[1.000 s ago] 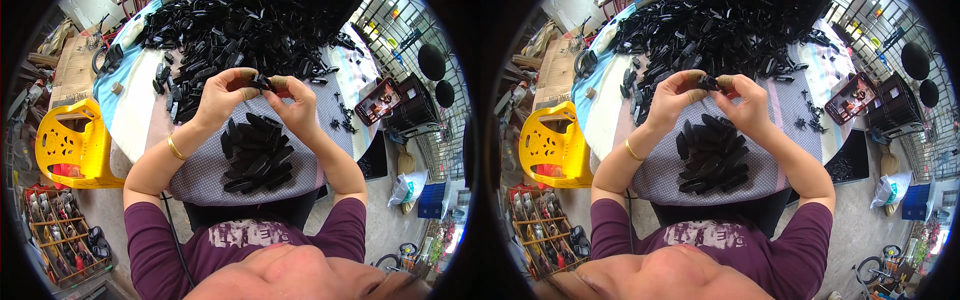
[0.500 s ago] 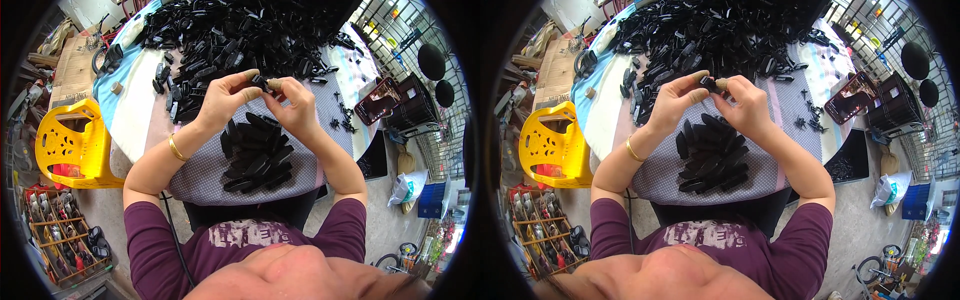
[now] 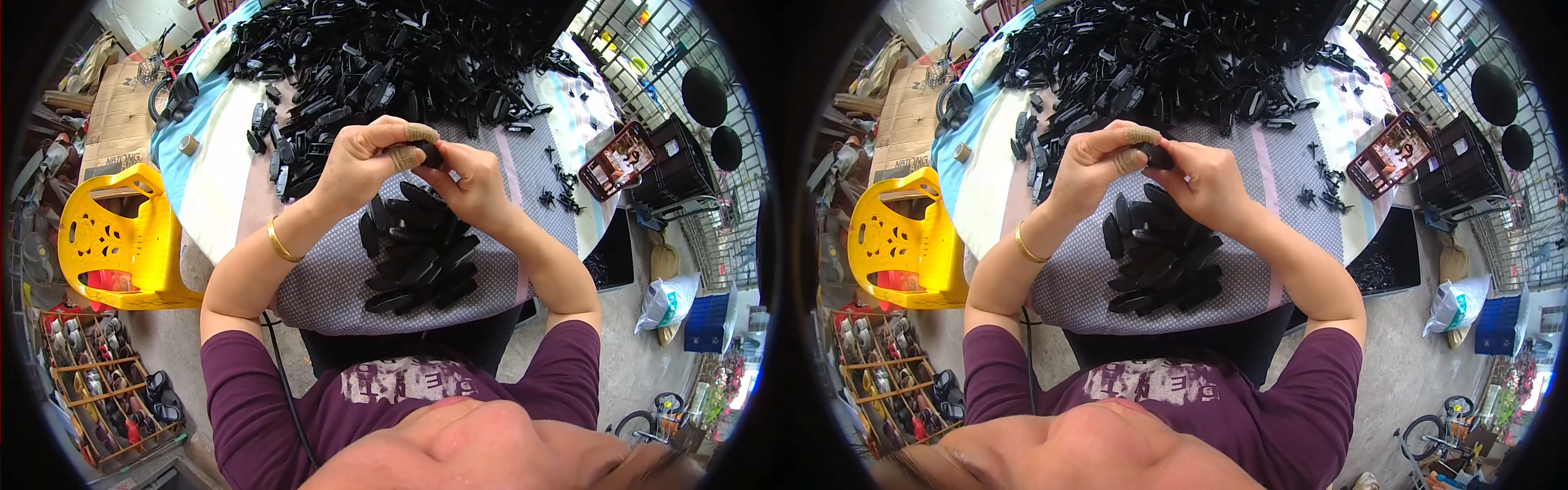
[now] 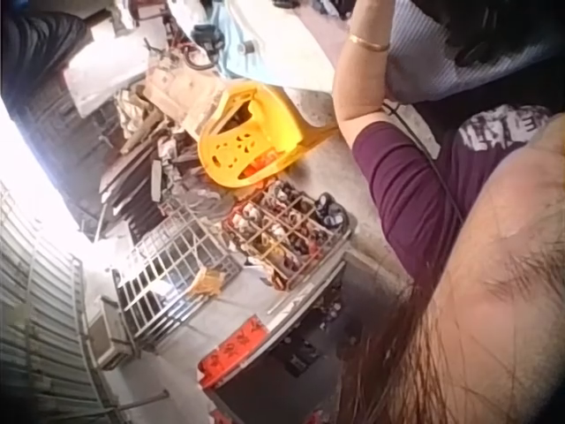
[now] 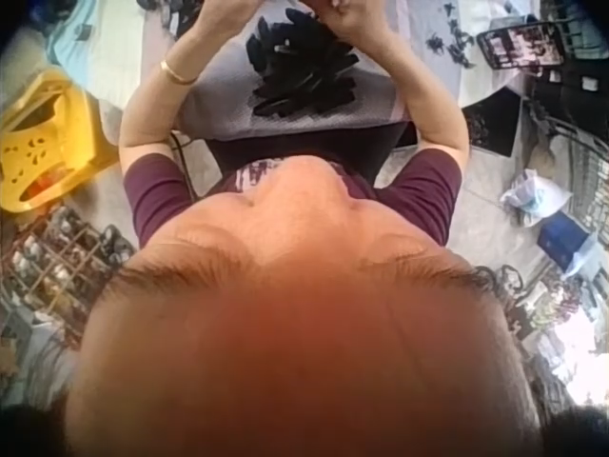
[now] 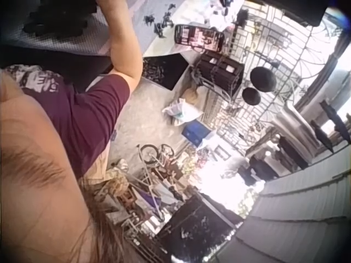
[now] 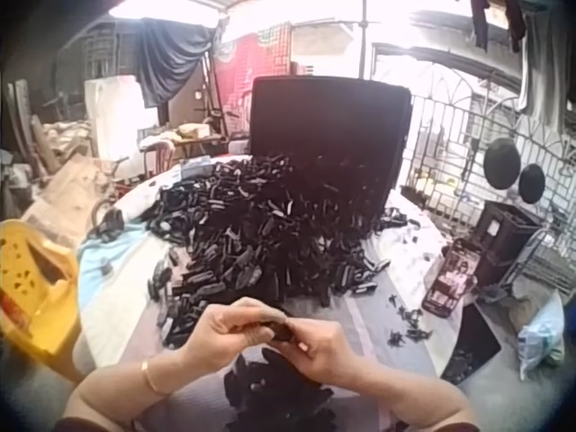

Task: Assembling small black plastic components by hand at a table.

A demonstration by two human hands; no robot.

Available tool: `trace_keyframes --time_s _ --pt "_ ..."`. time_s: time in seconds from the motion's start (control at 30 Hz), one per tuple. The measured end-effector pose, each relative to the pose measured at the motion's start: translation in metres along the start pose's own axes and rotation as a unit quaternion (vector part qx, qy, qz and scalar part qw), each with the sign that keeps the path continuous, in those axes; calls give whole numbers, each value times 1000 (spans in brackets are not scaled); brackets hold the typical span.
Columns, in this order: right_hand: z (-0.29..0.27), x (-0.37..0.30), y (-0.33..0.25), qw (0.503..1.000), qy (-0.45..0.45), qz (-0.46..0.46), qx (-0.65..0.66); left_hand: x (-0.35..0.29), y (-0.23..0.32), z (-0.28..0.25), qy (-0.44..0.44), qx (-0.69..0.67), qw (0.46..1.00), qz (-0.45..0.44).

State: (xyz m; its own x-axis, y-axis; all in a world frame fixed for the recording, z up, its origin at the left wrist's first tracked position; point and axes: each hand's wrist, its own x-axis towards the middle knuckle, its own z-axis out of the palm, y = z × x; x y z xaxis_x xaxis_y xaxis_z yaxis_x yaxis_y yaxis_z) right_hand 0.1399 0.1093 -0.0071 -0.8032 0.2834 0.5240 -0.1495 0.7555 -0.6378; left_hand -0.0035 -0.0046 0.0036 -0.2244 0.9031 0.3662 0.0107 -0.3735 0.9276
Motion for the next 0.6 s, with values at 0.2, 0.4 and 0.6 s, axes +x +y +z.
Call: trace_keyframes --time_s 0.2,0.4,0.6 --pt "-24 16 9 994 -92 -20 -57 0 11 5 63 -26 992 -106" --pt "-94 12 75 914 -2 121 -386 -19 18 43 -168 476 836 212" --pt "-76 16 83 846 -113 262 -449 -4 5 13 -96 496 848 161"
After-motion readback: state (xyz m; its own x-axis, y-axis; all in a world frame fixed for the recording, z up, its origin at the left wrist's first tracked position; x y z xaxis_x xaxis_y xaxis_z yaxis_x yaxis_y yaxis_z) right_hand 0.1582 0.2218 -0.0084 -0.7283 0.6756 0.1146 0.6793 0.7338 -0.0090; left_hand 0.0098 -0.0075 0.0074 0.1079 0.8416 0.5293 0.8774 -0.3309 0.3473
